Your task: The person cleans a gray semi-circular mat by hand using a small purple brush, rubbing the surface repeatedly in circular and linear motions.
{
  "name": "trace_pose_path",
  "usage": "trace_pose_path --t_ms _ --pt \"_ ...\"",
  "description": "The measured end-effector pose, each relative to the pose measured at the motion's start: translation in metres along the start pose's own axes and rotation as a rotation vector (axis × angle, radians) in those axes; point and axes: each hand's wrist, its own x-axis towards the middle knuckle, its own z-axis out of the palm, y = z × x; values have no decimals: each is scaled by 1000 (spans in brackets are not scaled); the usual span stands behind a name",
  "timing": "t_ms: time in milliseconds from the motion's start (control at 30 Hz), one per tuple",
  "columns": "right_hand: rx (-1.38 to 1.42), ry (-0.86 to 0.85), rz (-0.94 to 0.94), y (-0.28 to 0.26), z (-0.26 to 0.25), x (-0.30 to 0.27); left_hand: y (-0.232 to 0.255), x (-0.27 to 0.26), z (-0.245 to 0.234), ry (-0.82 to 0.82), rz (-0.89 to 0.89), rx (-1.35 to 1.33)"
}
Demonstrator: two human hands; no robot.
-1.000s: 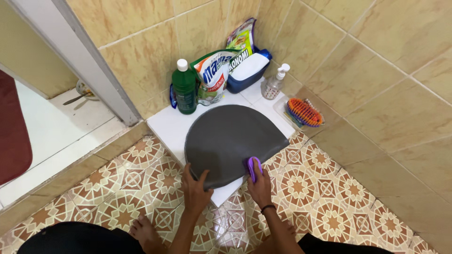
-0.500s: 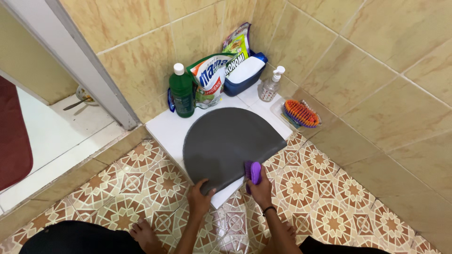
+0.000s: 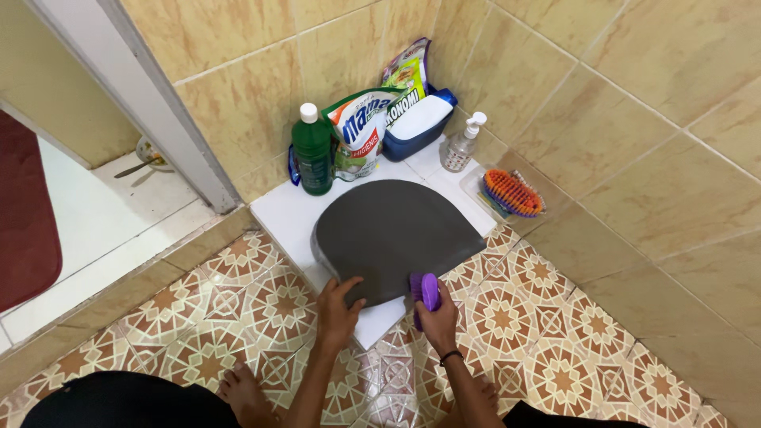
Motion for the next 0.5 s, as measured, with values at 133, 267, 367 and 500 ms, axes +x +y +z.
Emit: trace_pose_path --t_ms 133,267,367,500 --pt "0 -11 -18 4 0 2 -22 1 4 -17 72 58" --pt "13 -57 27 12 4 3 -103 -7 -14 192 125 42" --pt "1 -57 -26 17 9 1 -145 -15 -22 119 -122 -124" --pt "-34 -99 -3 18 19 -3 -158 -22 -13 124 -296 -265"
